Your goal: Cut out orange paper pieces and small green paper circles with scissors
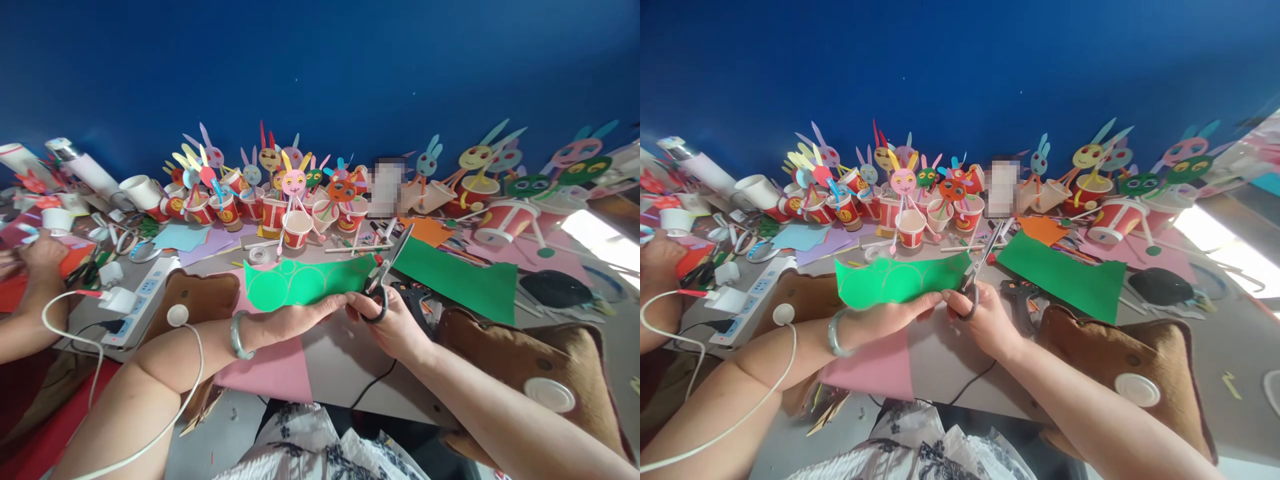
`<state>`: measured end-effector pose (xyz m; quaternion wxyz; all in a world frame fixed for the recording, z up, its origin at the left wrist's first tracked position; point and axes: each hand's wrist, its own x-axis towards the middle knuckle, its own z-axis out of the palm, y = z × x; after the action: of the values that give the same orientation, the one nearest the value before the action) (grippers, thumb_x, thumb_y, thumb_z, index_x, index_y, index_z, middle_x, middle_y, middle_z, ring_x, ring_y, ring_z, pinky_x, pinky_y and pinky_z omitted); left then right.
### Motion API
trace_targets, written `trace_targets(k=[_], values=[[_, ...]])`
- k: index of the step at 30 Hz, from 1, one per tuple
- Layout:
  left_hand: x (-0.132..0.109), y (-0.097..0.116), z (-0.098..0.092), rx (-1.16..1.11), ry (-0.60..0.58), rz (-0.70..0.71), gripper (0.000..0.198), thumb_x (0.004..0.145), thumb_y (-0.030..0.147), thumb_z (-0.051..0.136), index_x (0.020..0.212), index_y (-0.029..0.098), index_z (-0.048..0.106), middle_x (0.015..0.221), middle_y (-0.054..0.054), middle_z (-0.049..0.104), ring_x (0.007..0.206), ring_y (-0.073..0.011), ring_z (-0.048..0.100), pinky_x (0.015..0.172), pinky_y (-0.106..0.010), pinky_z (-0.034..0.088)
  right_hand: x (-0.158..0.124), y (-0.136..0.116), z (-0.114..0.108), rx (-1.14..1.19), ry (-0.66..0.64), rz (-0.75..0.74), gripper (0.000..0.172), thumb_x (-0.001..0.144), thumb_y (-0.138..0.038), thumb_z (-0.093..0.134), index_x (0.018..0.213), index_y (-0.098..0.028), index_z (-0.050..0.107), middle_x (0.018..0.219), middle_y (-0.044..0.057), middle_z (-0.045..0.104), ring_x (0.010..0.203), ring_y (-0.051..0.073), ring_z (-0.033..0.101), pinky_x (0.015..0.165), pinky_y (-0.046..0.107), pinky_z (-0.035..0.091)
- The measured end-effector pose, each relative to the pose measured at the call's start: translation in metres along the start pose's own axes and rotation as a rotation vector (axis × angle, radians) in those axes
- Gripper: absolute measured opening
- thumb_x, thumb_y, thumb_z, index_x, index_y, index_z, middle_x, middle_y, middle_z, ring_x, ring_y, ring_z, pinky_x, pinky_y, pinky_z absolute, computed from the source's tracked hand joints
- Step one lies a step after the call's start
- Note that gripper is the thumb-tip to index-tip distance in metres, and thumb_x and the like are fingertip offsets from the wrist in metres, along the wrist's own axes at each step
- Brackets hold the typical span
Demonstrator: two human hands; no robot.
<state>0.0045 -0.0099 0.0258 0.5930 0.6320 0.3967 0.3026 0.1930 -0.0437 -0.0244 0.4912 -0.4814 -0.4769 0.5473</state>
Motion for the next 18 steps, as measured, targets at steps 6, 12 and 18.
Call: trace_targets(k=[6, 12, 18], values=[[0.005, 0.014, -0.003, 0.063, -0.040, -0.121, 0.038, 0.092, 0.036, 0.045, 0.059, 0.020, 0.055, 0.062, 0.000, 0.056, 0.061, -0.0128, 0.053, 0.075, -0.026, 0.048, 0.000, -0.004, -0.003, -0.149, 0.043, -0.079, 0.033, 0.082, -0.051, 0.070, 0.074, -0.019, 0.063, 0.065, 0.001, 0.060, 0.062, 0.015, 0.052, 0.059, 0.027, 0.041], [0.013, -0.001, -0.004, -0.115, 0.039, -0.098, 0.039, 0.093, 0.048, 0.041, 0.071, 0.019, 0.055, 0.064, -0.001, 0.057, 0.063, -0.0131, 0.054, 0.069, -0.026, 0.047, -0.003, -0.005, -0.001, -0.207, -0.113, -0.101, 0.049, 0.083, -0.068, 0.061, 0.084, -0.020, 0.059, 0.074, 0.003, 0.060, 0.068, 0.018, 0.053, 0.067, 0.031, 0.045], [0.007, -0.003, -0.003, -0.024, -0.001, -0.047, 0.043, 0.095, 0.049, 0.039, 0.070, 0.020, 0.058, 0.070, -0.002, 0.061, 0.068, -0.0132, 0.057, 0.078, -0.026, 0.049, -0.005, -0.006, -0.001, -0.368, -0.215, -0.097, 0.067, 0.070, -0.082, 0.061, 0.089, -0.018, 0.059, 0.082, 0.004, 0.059, 0.075, 0.020, 0.053, 0.068, 0.031, 0.045]])
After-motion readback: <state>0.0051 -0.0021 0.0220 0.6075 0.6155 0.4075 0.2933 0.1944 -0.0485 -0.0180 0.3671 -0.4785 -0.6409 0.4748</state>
